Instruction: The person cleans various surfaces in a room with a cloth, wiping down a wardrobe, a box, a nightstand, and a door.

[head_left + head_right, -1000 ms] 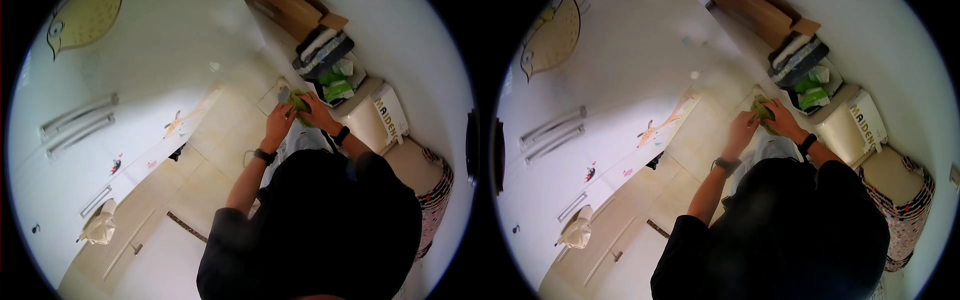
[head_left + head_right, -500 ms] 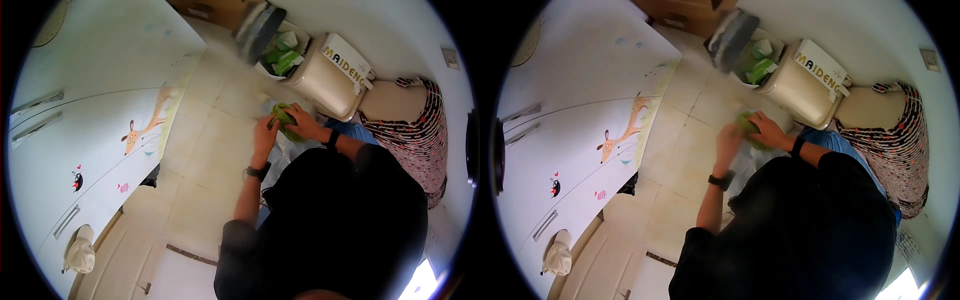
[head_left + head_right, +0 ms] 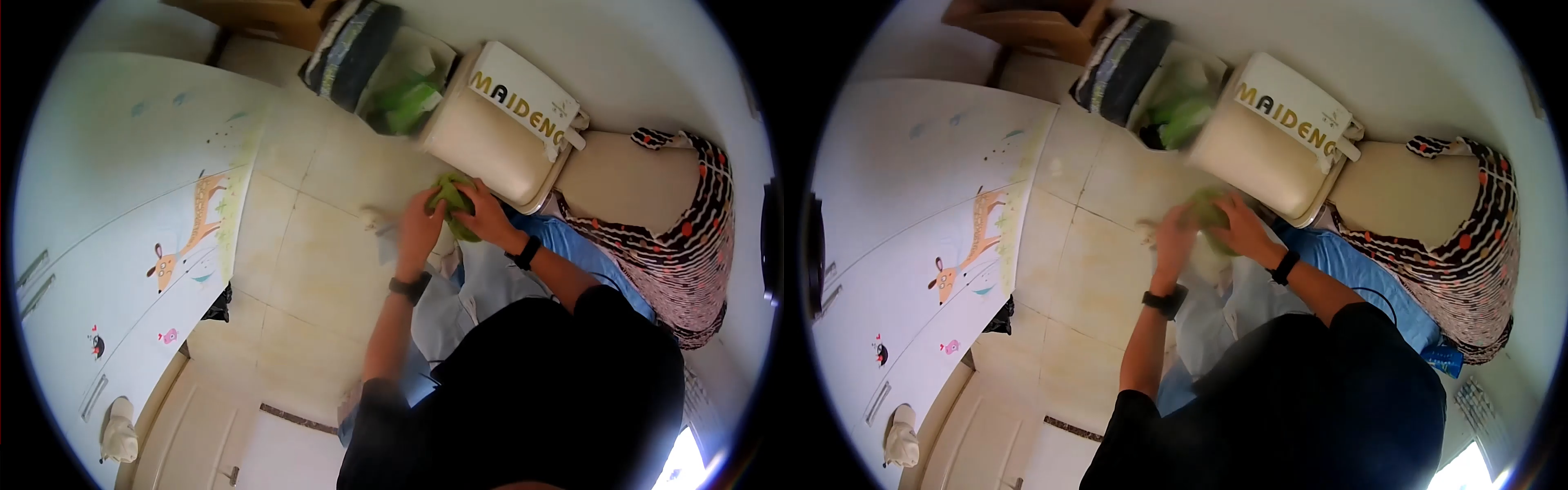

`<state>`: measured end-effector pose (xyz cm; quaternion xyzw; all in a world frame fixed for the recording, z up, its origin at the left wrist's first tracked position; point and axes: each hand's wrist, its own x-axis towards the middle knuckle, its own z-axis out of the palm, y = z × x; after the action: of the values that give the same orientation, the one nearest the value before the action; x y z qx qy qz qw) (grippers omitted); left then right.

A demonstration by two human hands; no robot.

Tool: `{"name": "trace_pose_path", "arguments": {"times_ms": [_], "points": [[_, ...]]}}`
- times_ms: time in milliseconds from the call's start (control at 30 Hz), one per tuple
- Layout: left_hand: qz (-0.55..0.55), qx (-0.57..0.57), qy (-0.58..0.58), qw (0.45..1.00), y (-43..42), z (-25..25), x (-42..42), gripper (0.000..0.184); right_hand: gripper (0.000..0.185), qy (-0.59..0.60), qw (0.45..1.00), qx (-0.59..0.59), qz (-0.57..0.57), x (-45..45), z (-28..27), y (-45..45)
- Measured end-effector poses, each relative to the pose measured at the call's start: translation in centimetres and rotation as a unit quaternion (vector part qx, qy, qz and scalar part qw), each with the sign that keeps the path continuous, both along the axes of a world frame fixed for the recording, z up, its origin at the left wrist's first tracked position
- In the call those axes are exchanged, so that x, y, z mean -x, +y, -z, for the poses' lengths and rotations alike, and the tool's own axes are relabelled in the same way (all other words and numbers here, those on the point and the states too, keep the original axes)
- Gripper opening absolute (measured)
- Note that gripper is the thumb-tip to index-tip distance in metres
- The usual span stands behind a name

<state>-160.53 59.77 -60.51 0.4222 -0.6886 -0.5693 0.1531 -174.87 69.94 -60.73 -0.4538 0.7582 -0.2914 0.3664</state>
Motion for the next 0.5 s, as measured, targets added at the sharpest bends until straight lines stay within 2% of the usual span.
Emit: {"name": "trace_pose_path", "arguments": {"times_ms": [133,233,300,333,367,400,467,500], "points": [[-0.046,0.053,0.021,0.997,2.0,4.6,7.9,0.044,0.053,0.021,0.998,-0.004,0.060,6.6,2.6,1.3],[-0.165,-0.024,0.006,0.986,1.7,8.0,14.0,0.047,0.050,0.081,0.973,0.029,0.214,11.1,5.6,2.8],[-0.209,-0.216,0.107,0.948,2.1,12.4,18.1,0.048,0.051,0.125,0.947,0.074,0.285,13.6,7.9,4.6],[-0.230,-0.309,0.154,0.910,2.4,14.5,20.0,0.049,0.050,0.142,0.937,0.101,0.304,14.2,8.5,5.7],[-0.213,-0.349,0.160,0.898,3.1,16.4,22.1,0.050,0.049,0.159,0.926,0.128,0.319,14.6,8.8,7.0],[-0.197,-0.357,0.179,0.895,4.2,18.7,24.2,0.055,0.048,0.176,0.914,0.157,0.329,15.1,9.2,8.2],[-0.180,-0.368,0.220,0.885,5.9,21.2,28.0,0.060,0.046,0.149,0.931,0.161,0.292,16.3,9.9,11.2],[-0.176,-0.368,0.242,0.880,5.6,20.4,29.9,0.060,0.045,0.137,0.936,0.166,0.278,16.7,10.3,12.5]]}}
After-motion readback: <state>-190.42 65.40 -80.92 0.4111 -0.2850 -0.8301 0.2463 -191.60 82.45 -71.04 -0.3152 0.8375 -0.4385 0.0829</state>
